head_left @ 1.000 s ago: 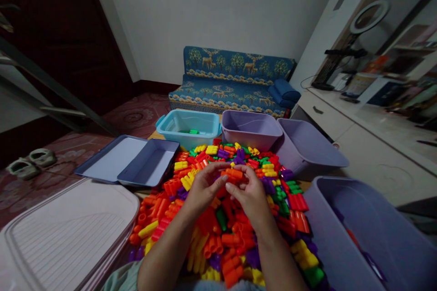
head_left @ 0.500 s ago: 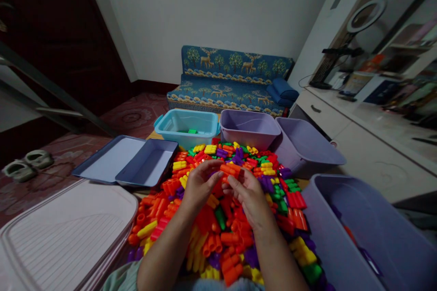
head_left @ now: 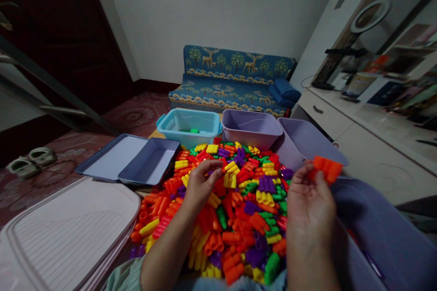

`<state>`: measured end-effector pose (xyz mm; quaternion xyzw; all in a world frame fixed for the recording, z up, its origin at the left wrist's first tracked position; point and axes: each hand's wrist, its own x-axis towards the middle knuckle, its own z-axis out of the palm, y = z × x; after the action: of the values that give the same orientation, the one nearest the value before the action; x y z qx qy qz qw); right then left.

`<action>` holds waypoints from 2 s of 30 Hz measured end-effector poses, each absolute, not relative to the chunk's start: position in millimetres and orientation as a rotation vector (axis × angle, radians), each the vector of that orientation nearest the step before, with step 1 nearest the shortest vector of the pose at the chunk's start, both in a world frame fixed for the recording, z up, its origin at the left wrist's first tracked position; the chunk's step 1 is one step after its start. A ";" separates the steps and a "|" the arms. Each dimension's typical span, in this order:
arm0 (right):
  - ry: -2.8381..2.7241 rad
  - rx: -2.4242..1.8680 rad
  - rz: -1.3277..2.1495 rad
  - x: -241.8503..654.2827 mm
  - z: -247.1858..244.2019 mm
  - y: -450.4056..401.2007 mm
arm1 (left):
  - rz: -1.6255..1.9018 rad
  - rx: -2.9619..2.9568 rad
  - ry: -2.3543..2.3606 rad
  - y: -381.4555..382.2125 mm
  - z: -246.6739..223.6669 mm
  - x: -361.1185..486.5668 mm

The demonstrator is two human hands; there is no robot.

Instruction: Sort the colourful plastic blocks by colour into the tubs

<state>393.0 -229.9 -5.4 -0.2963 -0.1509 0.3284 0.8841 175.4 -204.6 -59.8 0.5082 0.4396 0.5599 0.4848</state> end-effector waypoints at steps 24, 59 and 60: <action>-1.306 -1.288 0.951 352.7 -15.9 -237.6 | 0.678 2.297 1.444 -221.0 -42.2 151.6; -1.754 -1.645 -0.004 381.9 -54.3 -212.8 | 0.850 2.396 1.206 -221.2 -38.1 164.4; -1.765 -1.692 -0.037 390.7 -58.7 -210.8 | 0.825 2.414 1.214 -221.8 -37.3 164.5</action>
<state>390.7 -210.8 -58.7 -0.6503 -0.6785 -0.0142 0.3413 164.5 -221.8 -37.3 0.8439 0.4242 0.2882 0.1575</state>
